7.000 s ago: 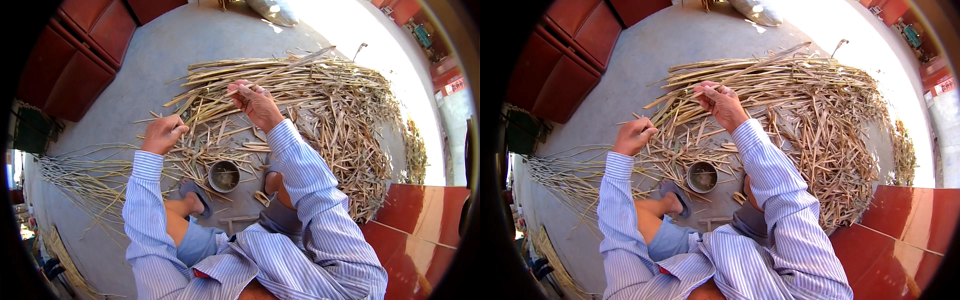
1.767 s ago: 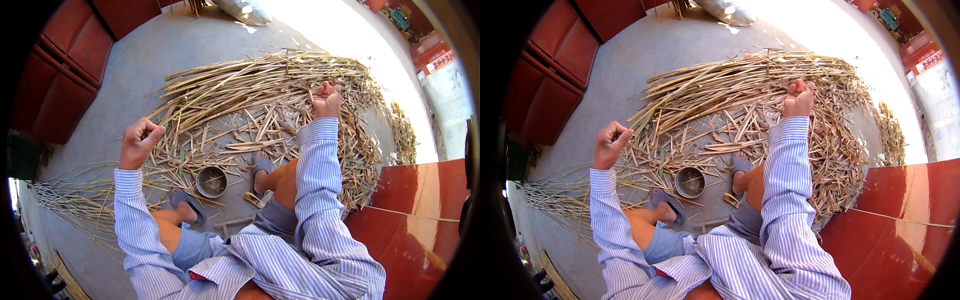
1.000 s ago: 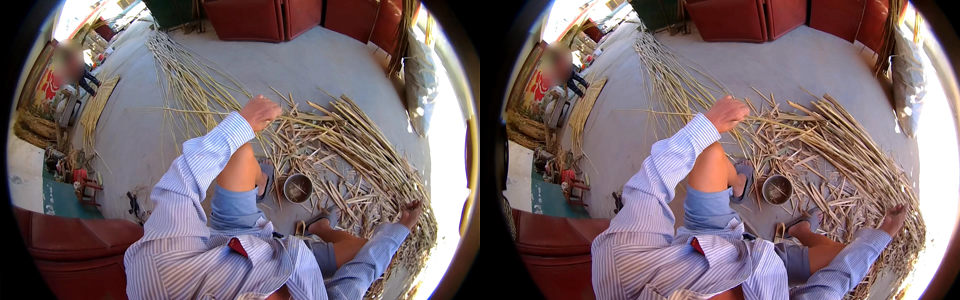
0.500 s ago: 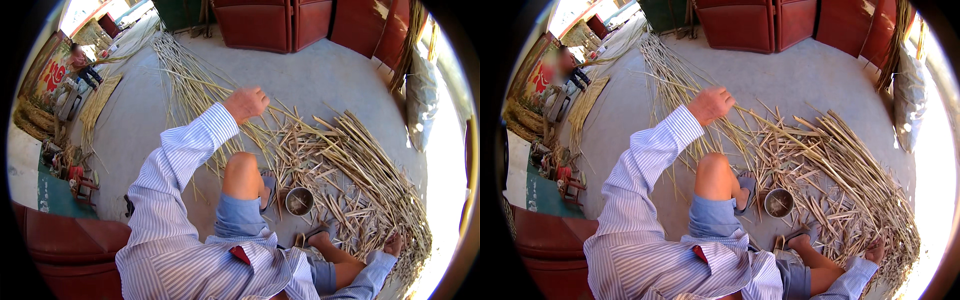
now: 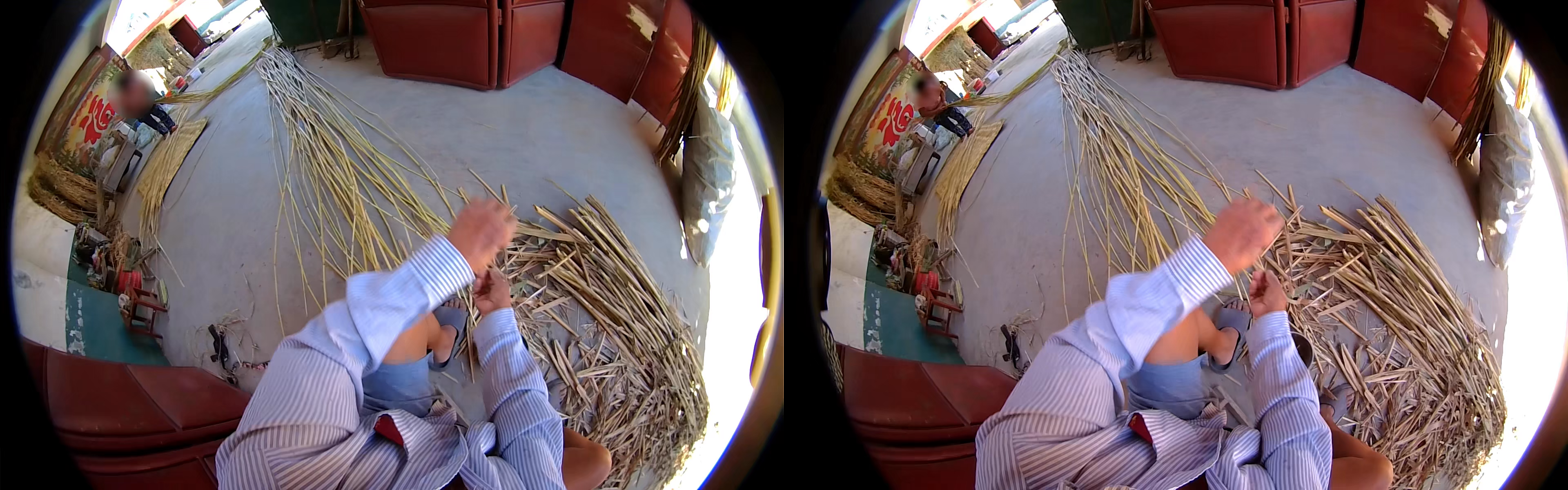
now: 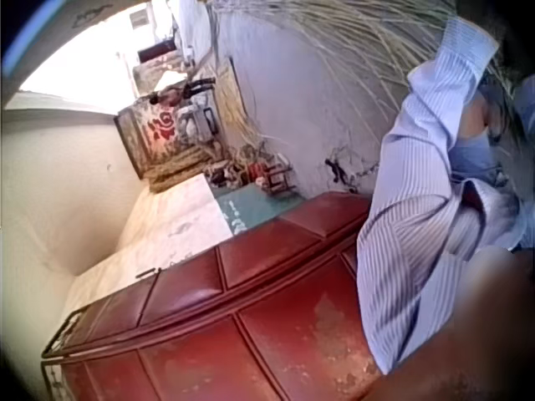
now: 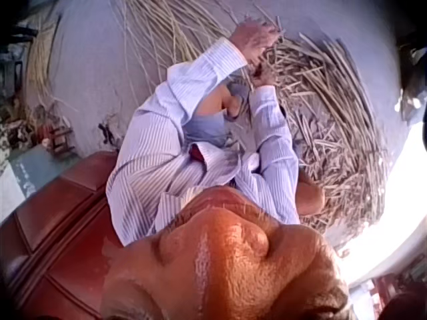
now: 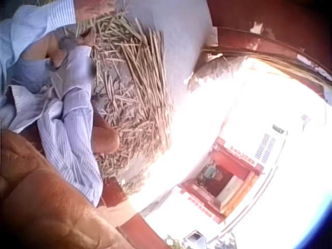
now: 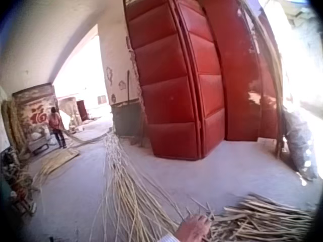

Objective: The person sits on the floor and repeatedly strips outer layers from dried plant stems by hand. The separated fibers are placed to the left, while the remaining cores are set aside in a pile.

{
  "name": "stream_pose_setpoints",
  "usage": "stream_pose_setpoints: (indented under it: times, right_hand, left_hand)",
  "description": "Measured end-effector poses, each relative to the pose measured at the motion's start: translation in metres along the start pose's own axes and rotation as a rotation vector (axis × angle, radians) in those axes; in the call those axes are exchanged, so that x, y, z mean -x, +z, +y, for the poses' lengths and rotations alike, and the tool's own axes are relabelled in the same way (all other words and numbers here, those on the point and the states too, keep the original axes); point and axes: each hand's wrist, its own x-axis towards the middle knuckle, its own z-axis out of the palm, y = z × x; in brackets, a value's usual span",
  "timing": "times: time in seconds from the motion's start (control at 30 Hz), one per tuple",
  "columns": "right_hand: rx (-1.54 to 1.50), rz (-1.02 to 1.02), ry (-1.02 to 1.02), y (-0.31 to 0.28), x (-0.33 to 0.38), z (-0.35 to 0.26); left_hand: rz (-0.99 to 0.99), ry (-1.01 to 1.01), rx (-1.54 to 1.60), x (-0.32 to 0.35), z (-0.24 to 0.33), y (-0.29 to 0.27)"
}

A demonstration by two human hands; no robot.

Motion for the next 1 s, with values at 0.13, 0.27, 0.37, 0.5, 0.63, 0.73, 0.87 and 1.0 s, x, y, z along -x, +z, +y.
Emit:
stream_pose_setpoints:
  times: [0.13, 0.27, 0.37, 0.5, 0.63, 0.73, 0.87, 1.0]
  right_hand:
    - [0.234, 0.019, 0.022, 0.070, -0.026, 0.044]
    - [0.363, 0.189, 0.013, 0.092, -0.042, 0.053]
    - [0.351, 0.179, -0.153, 0.134, -0.012, 0.035]
    - [0.416, 0.019, -0.328, 0.145, -0.025, 0.042]
    - [1.019, 0.151, -0.487, 0.087, -0.076, 0.024]
    - [1.539, 0.127, -0.792, 0.029, -0.067, -0.016]
    - [2.080, 0.034, -0.842, -0.100, -0.012, -0.095]
    - [2.350, -0.066, -0.864, -0.244, 0.048, -0.128]
  left_hand:
    - [-0.035, 0.025, 0.036, 0.023, 0.043, 0.015]
    - [0.015, -0.050, 0.050, 0.014, 0.035, 0.022]
    - [0.159, -0.010, 0.082, -0.005, 0.039, 0.025]
    - [0.130, -0.087, 0.180, -0.013, 0.038, 0.010]
    - [0.098, -0.111, 0.128, -0.011, 0.038, 0.021]
    - [0.030, -0.093, 0.074, -0.014, 0.045, 0.015]
    - [-0.131, -0.082, 0.110, -0.019, 0.056, 0.025]
    - [-0.273, -0.066, 0.101, -0.026, 0.073, 0.036]
